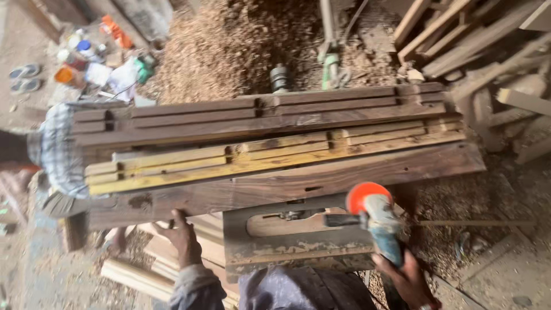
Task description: The person uses an angle grinder with a sanding disc to smooth the surfaces and grooves of several wooden planks arranged on a workbench.
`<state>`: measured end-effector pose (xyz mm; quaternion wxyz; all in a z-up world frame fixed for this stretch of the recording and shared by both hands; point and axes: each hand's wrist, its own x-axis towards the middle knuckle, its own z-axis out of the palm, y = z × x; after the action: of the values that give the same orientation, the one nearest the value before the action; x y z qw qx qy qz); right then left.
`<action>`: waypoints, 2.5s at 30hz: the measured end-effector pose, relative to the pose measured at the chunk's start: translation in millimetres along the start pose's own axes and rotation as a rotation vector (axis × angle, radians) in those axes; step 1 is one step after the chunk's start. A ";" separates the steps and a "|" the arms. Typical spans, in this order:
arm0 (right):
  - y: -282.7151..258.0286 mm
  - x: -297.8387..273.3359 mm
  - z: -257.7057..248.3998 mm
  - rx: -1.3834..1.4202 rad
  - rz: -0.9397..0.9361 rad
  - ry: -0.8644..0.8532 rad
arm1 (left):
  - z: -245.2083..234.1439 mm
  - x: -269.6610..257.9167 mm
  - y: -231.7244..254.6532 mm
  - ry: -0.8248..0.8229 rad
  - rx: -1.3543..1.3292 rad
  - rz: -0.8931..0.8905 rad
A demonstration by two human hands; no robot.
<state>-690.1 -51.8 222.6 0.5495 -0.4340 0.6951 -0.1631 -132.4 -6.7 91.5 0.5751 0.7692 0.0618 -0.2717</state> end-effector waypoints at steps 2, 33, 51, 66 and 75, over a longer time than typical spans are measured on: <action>-23.5 18.4 26.6 -0.011 -0.022 -0.097 | -15.4 -3.5 -16.2 -0.029 0.222 0.023; -99.2 49.3 63.5 0.127 0.051 -0.211 | 146.6 -122.7 -110.7 -0.763 -0.413 -0.467; -142.0 80.0 163.7 -0.395 -0.099 -0.525 | 6.7 -46.9 -56.0 -0.674 -0.199 -0.233; -182.6 104.8 338.6 -0.592 -0.420 -0.730 | -50.6 -23.1 57.4 -0.274 0.880 0.623; -185.6 124.5 380.7 -0.759 -0.439 -0.800 | -72.9 5.2 51.1 -0.245 0.986 0.700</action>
<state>-269.1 -159.8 145.1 0.5285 -0.7615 0.3379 0.1634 -81.9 42.1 146.4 0.2097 0.8823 -0.3937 -0.1500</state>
